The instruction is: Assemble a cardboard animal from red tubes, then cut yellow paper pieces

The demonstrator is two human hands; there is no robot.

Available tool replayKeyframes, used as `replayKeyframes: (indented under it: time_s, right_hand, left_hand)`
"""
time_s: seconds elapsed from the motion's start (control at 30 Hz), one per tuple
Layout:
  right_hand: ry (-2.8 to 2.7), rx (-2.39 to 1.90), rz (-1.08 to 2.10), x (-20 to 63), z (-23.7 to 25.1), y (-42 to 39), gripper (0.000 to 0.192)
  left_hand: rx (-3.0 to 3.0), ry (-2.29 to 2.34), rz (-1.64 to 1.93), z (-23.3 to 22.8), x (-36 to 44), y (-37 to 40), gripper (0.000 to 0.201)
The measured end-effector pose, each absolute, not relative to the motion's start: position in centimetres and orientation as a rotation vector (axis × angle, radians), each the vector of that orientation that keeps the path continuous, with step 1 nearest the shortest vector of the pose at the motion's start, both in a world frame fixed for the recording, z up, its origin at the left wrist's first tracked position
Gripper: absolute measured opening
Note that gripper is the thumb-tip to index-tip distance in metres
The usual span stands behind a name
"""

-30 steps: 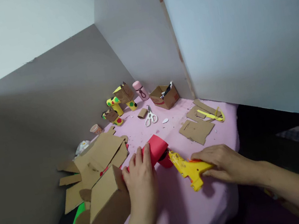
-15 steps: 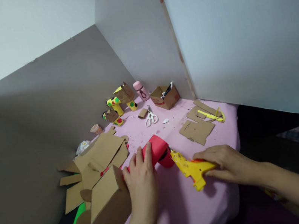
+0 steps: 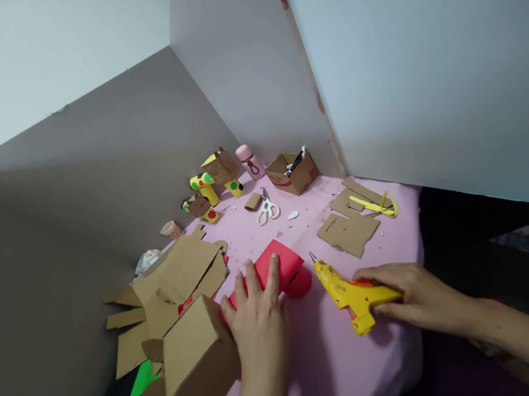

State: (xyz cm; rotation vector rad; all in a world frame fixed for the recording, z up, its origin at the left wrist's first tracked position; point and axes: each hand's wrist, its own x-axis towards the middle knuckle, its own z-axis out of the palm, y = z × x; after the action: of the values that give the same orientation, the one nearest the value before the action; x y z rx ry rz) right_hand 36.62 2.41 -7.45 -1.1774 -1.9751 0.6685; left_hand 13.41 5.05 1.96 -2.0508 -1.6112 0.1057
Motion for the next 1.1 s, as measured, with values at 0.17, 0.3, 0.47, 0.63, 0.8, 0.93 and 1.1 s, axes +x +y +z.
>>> replayKeyframes:
  time_s: [0.17, 0.3, 0.47, 0.63, 0.8, 0.93, 1.1]
  right_hand:
    - [-1.974, -1.155, 0.676, 36.6, -7.4, 2.4, 0.039]
    - [-2.007, -1.107, 0.728, 36.5, -7.0, 2.1, 0.039]
    - [-1.992, -0.999, 0.826, 36.1, -6.9, 1.9, 0.041]
    - [-1.880, -0.911, 0.926, 35.4, -7.0, 1.9, 0.037]
    - [-1.812, -0.858, 0.949, 34.8, -6.6, 2.1, 0.033]
    - [-1.845, -0.836, 0.930, 34.5, -6.4, 2.5, 0.033]
    - [-1.844, -0.844, 0.897, 34.2, -6.4, 2.9, 0.031]
  left_hand:
    - [-2.056, -1.631, 0.097, 2.3, 13.7, 5.1, 0.058]
    - [-2.073, -1.633, 0.074, 2.3, 13.6, 5.2, 0.056]
    - [-2.057, -1.653, 0.060, 2.3, 13.5, 5.8, 0.048]
    - [-2.065, -1.676, 0.089, 2.6, 13.3, 5.8, 0.048]
    - [-2.081, -1.654, 0.064, 2.7, 13.0, 5.7, 0.047]
    - [-2.074, -1.663, 0.095, 2.8, 13.1, 5.9, 0.047]
    - [-2.062, -1.676, 0.100, 2.9, 13.1, 6.1, 0.047]
